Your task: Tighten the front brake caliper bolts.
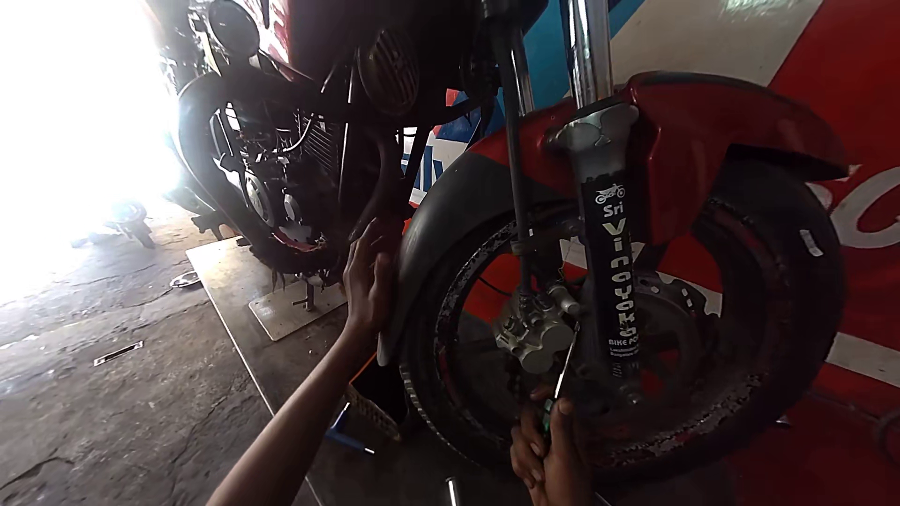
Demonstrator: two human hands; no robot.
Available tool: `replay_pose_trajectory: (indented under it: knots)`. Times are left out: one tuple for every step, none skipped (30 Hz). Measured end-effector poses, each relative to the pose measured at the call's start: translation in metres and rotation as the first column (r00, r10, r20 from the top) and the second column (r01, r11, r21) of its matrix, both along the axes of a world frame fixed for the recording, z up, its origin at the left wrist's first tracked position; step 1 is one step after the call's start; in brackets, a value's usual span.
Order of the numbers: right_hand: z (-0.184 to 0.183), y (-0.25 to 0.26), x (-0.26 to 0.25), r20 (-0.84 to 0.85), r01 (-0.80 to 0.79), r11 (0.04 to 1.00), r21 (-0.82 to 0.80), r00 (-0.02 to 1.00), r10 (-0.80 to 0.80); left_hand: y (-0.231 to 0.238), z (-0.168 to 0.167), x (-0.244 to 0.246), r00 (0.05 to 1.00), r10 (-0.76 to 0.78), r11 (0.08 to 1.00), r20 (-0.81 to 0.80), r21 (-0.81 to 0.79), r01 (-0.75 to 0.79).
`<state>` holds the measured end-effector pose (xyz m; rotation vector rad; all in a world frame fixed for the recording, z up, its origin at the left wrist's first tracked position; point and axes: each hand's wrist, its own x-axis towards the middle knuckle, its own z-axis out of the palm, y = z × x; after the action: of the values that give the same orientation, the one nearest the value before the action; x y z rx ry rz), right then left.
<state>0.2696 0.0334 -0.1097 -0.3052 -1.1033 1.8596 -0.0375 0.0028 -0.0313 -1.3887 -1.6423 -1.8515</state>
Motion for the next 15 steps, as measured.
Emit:
replay_pose_trajectory:
  knots:
    - [-0.001, 0.000, -0.003, 0.012, 0.037, 0.999, 0.026, 0.999, -0.037, -0.003, 0.003, 0.006, 0.997, 0.020, 1.000, -0.071, 0.000, -0.020]
    - [-0.003, -0.002, -0.007, 0.024, 0.098, 0.993, 0.060, 0.995, -0.099, -0.005, 0.005, 0.013, 0.993, 0.023, 1.000, -0.120, -0.006, -0.024]
    - [-0.006, -0.005, -0.013, 0.030, 0.164, 0.982, 0.092, 0.985, -0.167, -0.007, 0.006, 0.018, 0.990, 0.018, 1.000, -0.142, -0.014, -0.020]
    - [-0.010, -0.009, -0.018, 0.026, 0.218, 0.970, 0.106, 0.975, -0.222, -0.007, 0.006, 0.021, 0.989, 0.016, 1.000, -0.145, -0.018, -0.018]
    - [-0.015, -0.015, -0.023, 0.020, 0.255, 0.961, 0.104, 0.966, -0.258, -0.007, 0.005, 0.023, 0.991, 0.017, 1.000, -0.136, -0.022, -0.021]
    - [-0.023, -0.024, -0.028, 0.011, 0.276, 0.957, 0.087, 0.960, -0.278, -0.007, 0.005, 0.023, 0.992, 0.024, 0.999, -0.120, -0.036, -0.028]
    - [-0.030, -0.034, -0.033, 0.001, 0.291, 0.955, 0.057, 0.957, -0.292, -0.006, 0.005, 0.023, 0.994, 0.035, 0.998, -0.103, -0.050, -0.040]
    - [-0.037, -0.043, -0.038, -0.007, 0.308, 0.951, 0.022, 0.951, -0.308, -0.006, 0.006, 0.023, 0.995, 0.046, 0.996, -0.086, -0.071, -0.052]
    - [-0.041, -0.049, -0.042, -0.018, 0.328, 0.944, -0.016, 0.944, -0.329, -0.006, 0.007, 0.024, 0.996, 0.054, 0.994, -0.064, -0.090, -0.060]
    - [-0.041, -0.052, -0.043, -0.025, 0.348, 0.937, -0.043, 0.937, -0.349, -0.006, 0.008, 0.026, 0.997, 0.062, 0.992, -0.050, -0.103, -0.067]
    - [-0.038, -0.052, -0.043, -0.027, 0.363, 0.930, -0.056, 0.930, -0.365, -0.007, 0.008, 0.027, 0.997, 0.065, 0.991, -0.041, -0.111, -0.069]
    - [-0.034, -0.052, -0.042, -0.023, 0.377, 0.925, -0.050, 0.925, -0.379, -0.008, 0.008, 0.029, 0.997, 0.066, 0.991, -0.034, -0.117, -0.069]
    - [-0.030, -0.052, -0.042, -0.009, 0.394, 0.919, -0.037, 0.919, -0.394, -0.010, 0.008, 0.031, 0.997, 0.074, 0.989, -0.036, -0.124, -0.077]
    - [-0.028, -0.053, -0.042, 0.008, 0.410, 0.912, -0.027, 0.912, -0.410, -0.010, 0.009, 0.035, 0.995, 0.089, 0.986, -0.041, -0.137, -0.094]
    - [-0.025, -0.054, -0.042, 0.025, 0.424, 0.906, -0.018, 0.906, -0.423, -0.011, 0.011, 0.039, 0.993, 0.109, 0.980, -0.045, -0.163, -0.114]
